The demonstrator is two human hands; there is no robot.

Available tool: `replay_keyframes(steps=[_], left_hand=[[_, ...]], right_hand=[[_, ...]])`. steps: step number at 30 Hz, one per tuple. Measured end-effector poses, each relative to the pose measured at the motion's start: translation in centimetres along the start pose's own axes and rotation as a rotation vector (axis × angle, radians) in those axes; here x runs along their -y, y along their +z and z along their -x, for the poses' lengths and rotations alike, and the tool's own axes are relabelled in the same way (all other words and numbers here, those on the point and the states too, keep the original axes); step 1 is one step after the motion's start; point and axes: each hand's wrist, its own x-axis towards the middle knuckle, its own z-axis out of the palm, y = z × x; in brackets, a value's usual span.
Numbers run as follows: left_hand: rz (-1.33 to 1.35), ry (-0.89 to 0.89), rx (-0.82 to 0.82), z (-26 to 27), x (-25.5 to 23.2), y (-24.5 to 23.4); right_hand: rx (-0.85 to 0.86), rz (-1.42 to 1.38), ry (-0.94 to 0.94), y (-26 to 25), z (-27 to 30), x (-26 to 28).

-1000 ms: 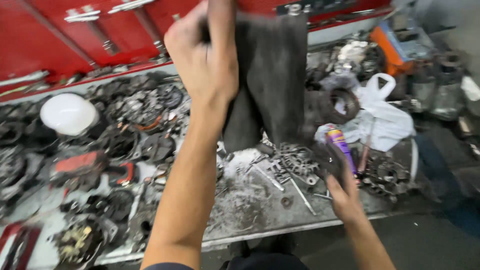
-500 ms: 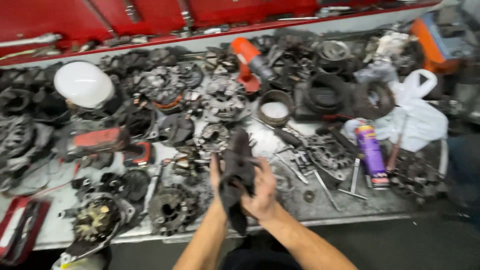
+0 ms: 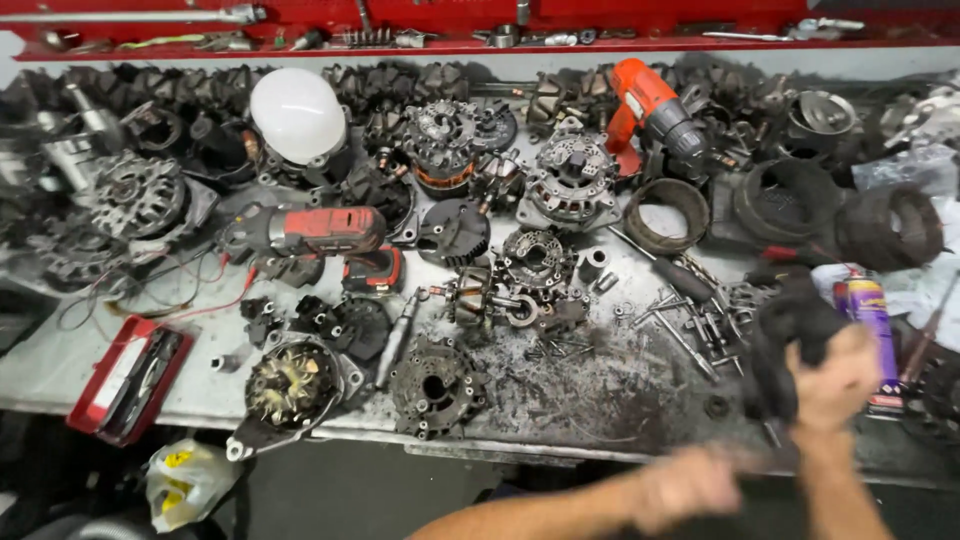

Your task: The person uses a screwdriver to disassemble a car alternator on a cluttered workbench. They then move the alternator to a metal lathe and use a wrench to tighten a bolt on the component. Finally, they return to the workbench to handle a small metal bracket and a spray can.

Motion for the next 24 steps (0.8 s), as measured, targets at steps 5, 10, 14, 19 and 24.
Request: replay_keyframes(steps=[5, 10, 14, 19, 24], left_hand=[[-0.722, -0.155, 0.149, 2.2, -16.0, -2.3], [-0.954, -0.143, -0.444, 4.3, -15.4, -9.6], [-0.786, -0.149, -0.425, 7.8, -14.0, -10.9], [-0.492, -0.162, -0.482, 11.3, -11.9, -9.3], [-0.497, -0.239, -0.425, 11.6, -11.7, -7.7]], right_hand=[[-0.045, 0.174, 0.064, -3.8, -7.5, -3.4], [0.058, 0.535, 0.397, -4.9, -8.7, -6.1], [-0.143, 0.406, 0.319, -5.6, -6.4, -8.9], [-0.319, 0.522, 0.238, -8.2, -5.1, -8.2], [-0.172, 0.49, 0.27, -7.9, -5.5, -11.4]])
